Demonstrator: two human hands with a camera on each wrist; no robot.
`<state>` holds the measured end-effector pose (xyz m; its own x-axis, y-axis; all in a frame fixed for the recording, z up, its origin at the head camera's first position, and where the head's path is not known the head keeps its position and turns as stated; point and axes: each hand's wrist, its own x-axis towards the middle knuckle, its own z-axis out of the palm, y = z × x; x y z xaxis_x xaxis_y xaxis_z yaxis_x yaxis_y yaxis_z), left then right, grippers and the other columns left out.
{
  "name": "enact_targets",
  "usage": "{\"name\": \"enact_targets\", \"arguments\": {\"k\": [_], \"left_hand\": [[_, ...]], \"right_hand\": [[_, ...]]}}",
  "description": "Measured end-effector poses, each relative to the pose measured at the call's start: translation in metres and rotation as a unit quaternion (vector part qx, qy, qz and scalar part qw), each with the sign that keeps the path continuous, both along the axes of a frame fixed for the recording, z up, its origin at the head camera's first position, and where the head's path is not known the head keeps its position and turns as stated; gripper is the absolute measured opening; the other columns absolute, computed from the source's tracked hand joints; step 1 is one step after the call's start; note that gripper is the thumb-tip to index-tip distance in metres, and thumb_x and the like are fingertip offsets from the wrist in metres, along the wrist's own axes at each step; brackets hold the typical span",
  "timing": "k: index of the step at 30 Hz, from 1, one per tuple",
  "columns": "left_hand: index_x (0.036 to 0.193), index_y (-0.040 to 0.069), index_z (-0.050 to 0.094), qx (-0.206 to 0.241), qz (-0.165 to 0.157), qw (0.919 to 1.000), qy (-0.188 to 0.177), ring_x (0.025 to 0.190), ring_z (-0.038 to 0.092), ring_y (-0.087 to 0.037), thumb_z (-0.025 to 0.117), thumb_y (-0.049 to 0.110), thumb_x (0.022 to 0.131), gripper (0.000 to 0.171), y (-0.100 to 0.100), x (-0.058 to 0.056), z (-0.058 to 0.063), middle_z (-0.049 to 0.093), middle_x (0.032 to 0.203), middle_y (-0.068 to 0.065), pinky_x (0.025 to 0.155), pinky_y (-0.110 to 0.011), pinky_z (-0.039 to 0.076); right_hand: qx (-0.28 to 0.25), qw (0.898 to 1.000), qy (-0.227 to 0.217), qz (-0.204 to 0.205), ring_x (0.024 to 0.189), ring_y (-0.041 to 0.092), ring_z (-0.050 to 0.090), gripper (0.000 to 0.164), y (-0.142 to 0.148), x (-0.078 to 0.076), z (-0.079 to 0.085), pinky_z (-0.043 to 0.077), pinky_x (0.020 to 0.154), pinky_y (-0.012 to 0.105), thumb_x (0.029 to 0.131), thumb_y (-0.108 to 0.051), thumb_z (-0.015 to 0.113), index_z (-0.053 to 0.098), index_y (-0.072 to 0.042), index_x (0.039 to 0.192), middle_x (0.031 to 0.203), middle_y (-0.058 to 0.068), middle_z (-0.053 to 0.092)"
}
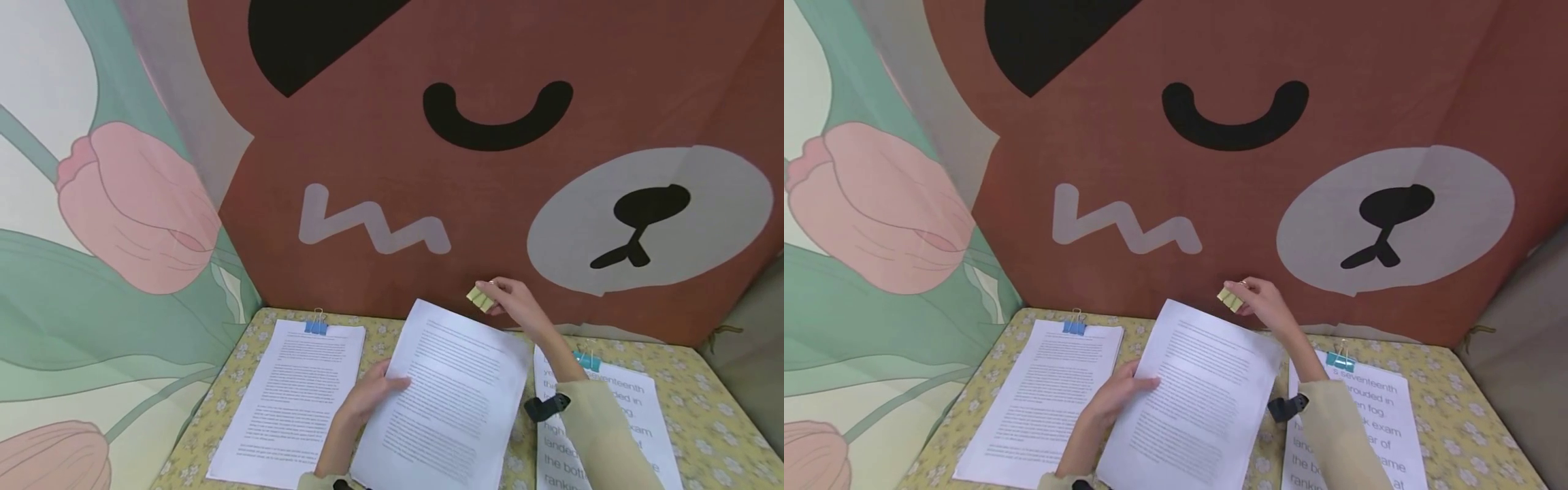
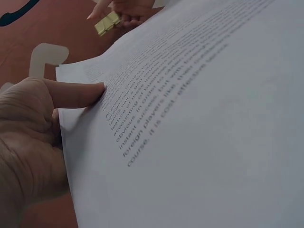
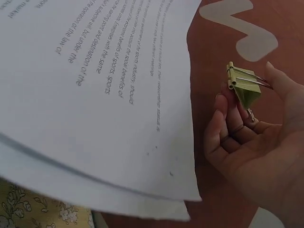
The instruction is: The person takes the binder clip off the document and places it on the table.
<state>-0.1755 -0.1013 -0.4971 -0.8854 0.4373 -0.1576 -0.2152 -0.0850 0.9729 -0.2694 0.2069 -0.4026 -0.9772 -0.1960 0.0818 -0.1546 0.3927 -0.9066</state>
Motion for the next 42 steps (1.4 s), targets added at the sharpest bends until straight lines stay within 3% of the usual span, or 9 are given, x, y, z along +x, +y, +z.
{"name": "enact_targets", "arguments": {"k": [7,18,24,33,37,42], "left_hand": [[0.142,-0.007,0.052,0.003,0.035,0.9994,0.004,0.089,0.075,-0.026,0.058,0.006,0.098,0.046,-0.011,0.0,0.001,0.074,0.109,-0.019,0.075,-0.034,0.06],[0.146,-0.004,0.05,0.0,0.054,0.9986,0.002,0.092,0.074,-0.026,0.058,0.006,0.099,0.049,-0.02,-0.002,-0.003,0.073,0.111,-0.017,0.078,-0.033,0.059],[0.145,-0.006,0.05,-0.002,0.062,0.9981,-0.001,0.092,0.074,-0.026,0.058,0.007,0.1,0.048,-0.021,-0.002,-0.003,0.073,0.11,-0.017,0.078,-0.033,0.059],[0.145,-0.006,0.05,-0.01,0.093,0.9955,-0.019,0.092,0.074,-0.026,0.057,0.006,0.1,0.047,-0.019,-0.005,-0.008,0.073,0.107,-0.014,0.078,-0.033,0.059],[0.143,-0.007,0.051,0.0,0.097,0.995,-0.023,0.092,0.074,-0.026,0.056,0.005,0.099,0.046,-0.015,-0.006,-0.013,0.074,0.107,-0.015,0.078,-0.033,0.059],[0.143,-0.008,0.05,0.006,0.093,0.9955,-0.019,0.094,0.074,-0.026,0.054,0.003,0.099,0.046,-0.012,-0.004,-0.016,0.073,0.111,-0.017,0.08,-0.033,0.059]], "right_hand": [[-0.021,1.0,-0.017,-0.011,0.082,0.024,0.068,0.039,0.011,0.014,-0.008,0.058,0.08,0.037,0.104,-0.038,0.063,0.059,0.001,0.097,0.084,0.009,0.053],[-0.007,0.999,-0.03,-0.027,0.085,0.022,0.07,0.041,0.021,0.028,-0.023,0.058,0.087,0.045,0.104,-0.038,0.063,0.062,0.003,0.105,0.096,0.007,0.06],[-0.016,0.998,-0.047,-0.029,0.088,0.031,0.07,0.041,0.028,0.034,-0.037,0.056,0.087,0.047,0.105,-0.038,0.062,0.063,0.003,0.106,0.091,0.008,0.06],[-0.018,0.996,-0.087,-0.031,0.095,0.035,0.069,0.041,0.028,0.048,-0.062,0.054,0.093,0.054,0.105,-0.036,0.061,0.061,0.003,0.113,0.098,0.008,0.061],[-0.011,0.994,-0.103,-0.028,0.093,0.033,0.07,0.039,0.028,0.054,-0.074,0.055,0.091,0.051,0.106,-0.032,0.06,0.061,0.005,0.119,0.102,0.008,0.064],[0.004,0.995,-0.103,-0.017,0.09,0.026,0.071,0.047,0.031,0.063,-0.085,0.058,0.084,0.041,0.106,-0.027,0.059,0.057,0.01,0.133,0.119,0.018,0.067]]}}
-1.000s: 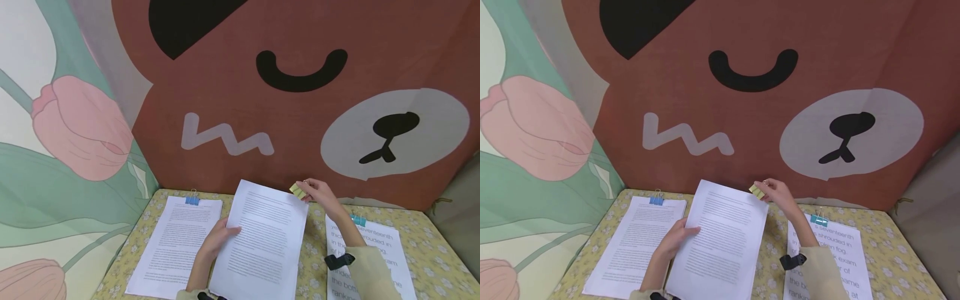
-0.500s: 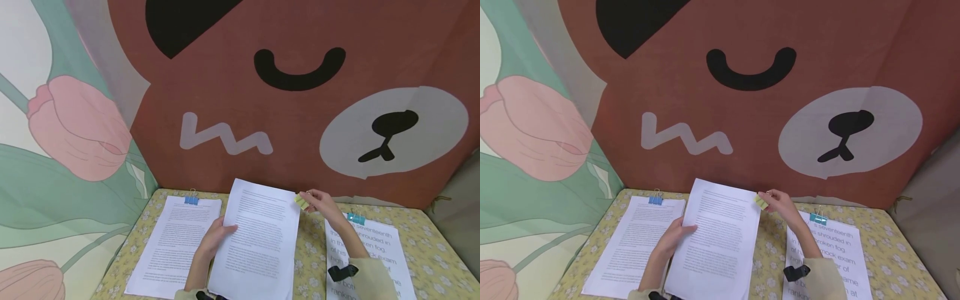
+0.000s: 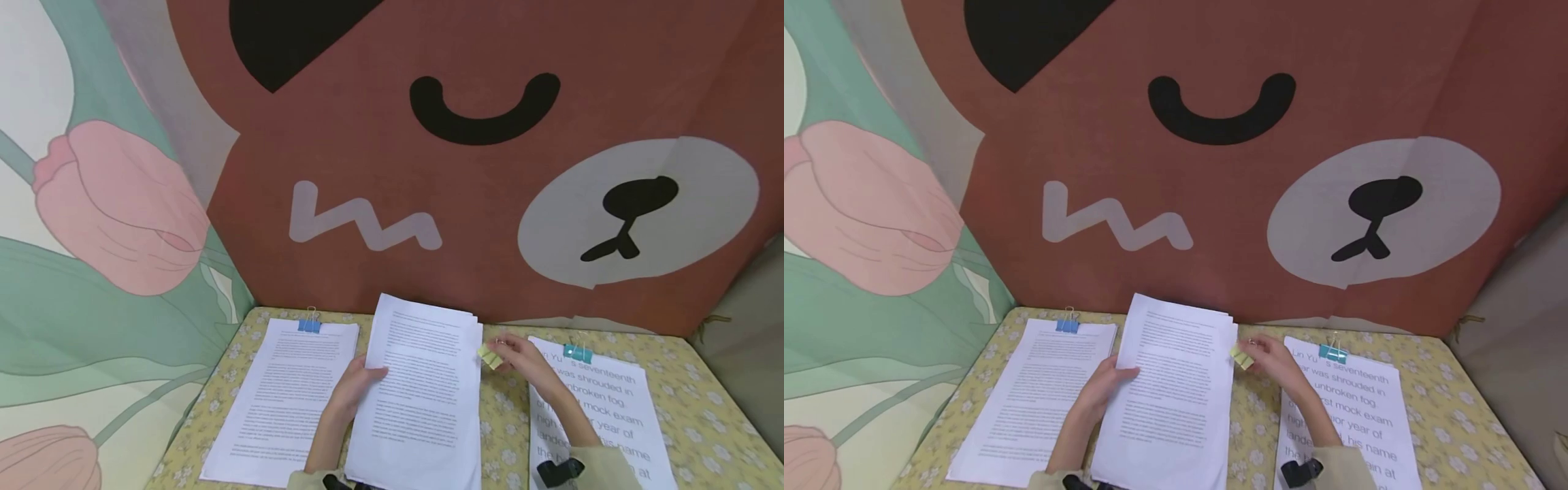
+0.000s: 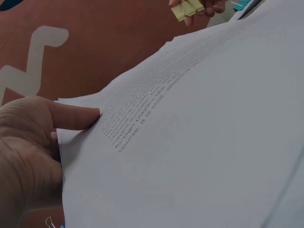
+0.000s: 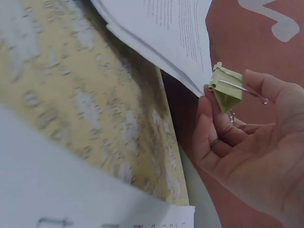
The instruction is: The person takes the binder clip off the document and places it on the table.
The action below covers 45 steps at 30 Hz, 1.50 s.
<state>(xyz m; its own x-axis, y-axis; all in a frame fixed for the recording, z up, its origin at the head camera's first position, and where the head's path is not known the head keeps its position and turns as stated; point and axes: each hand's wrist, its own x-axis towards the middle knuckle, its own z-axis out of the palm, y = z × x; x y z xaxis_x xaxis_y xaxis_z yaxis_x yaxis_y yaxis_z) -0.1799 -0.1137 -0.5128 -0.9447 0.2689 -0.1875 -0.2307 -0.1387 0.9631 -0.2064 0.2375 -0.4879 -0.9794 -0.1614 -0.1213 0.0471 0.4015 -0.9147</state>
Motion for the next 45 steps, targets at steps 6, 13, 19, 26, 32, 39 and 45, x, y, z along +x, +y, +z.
{"name": "enact_targets", "arguments": {"k": [6,13,19,26,32,39,45], "left_hand": [[0.144,-0.011,0.048,-0.014,0.014,0.9998,-0.003,0.092,0.074,-0.025,0.055,0.003,0.098,0.048,-0.001,0.0,-0.001,0.073,0.108,-0.016,0.079,-0.032,0.059],[0.148,-0.008,0.047,-0.027,0.02,0.9993,-0.014,0.092,0.073,-0.026,0.054,0.003,0.098,0.051,-0.001,-0.001,-0.003,0.073,0.109,-0.015,0.08,-0.032,0.058],[0.149,-0.008,0.045,-0.035,0.024,0.9989,-0.021,0.094,0.073,-0.026,0.055,0.003,0.097,0.054,0.0,-0.001,-0.006,0.073,0.11,-0.015,0.082,-0.032,0.057],[0.151,-0.009,0.042,-0.05,0.027,0.9981,-0.024,0.096,0.072,-0.027,0.055,0.002,0.096,0.057,0.002,-0.001,-0.008,0.072,0.113,-0.016,0.083,-0.033,0.057],[0.153,-0.01,0.036,-0.065,0.025,0.997,-0.034,0.099,0.071,-0.028,0.055,0.001,0.095,0.062,0.004,0.0,-0.009,0.07,0.119,-0.018,0.084,-0.036,0.057],[0.154,-0.011,0.032,-0.08,0.026,0.9959,-0.033,0.098,0.07,-0.025,0.051,0.004,0.1,0.06,0.003,-0.001,-0.01,0.069,0.118,-0.017,0.085,-0.035,0.055],[0.154,-0.011,0.031,-0.116,0.036,0.9924,-0.019,0.109,0.066,-0.031,0.05,0.008,0.102,0.059,0.002,-0.003,-0.006,0.064,0.128,-0.023,0.099,-0.045,0.05]], "right_hand": [[0.054,0.998,0.003,0.035,0.081,0.023,0.071,0.051,0.002,0.011,-0.009,0.057,0.075,0.037,0.104,-0.028,0.063,0.056,0.011,0.136,0.116,0.018,0.07],[0.084,0.99,0.01,0.114,0.073,0.024,0.069,0.046,0.004,0.022,-0.011,0.055,0.064,0.039,0.102,-0.025,0.066,0.059,0.011,0.13,0.089,0.008,0.07],[0.096,0.987,0.009,0.131,0.073,0.022,0.067,0.039,0.007,0.026,-0.014,0.055,0.065,0.037,0.102,-0.026,0.067,0.064,0.007,0.124,0.087,0.006,0.069],[0.107,0.983,0.024,0.145,0.079,0.018,0.061,0.039,0.008,0.031,-0.013,0.051,0.065,0.034,0.101,-0.027,0.068,0.067,0.005,0.123,0.098,0.005,0.067],[0.089,0.985,0.015,0.15,0.077,0.02,0.06,0.038,0.011,0.035,-0.014,0.052,0.063,0.033,0.102,-0.025,0.067,0.068,0.007,0.123,0.094,0.006,0.066],[0.094,0.986,0.016,0.14,0.082,0.02,0.057,0.032,0.012,0.036,-0.017,0.05,0.065,0.032,0.1,-0.025,0.069,0.071,0.003,0.117,0.097,0.005,0.066],[0.1,0.985,0.029,0.135,0.092,0.022,0.061,0.035,0.009,0.035,-0.016,0.052,0.074,0.035,0.1,-0.026,0.07,0.07,0.003,0.119,0.107,0.008,0.069]]}}
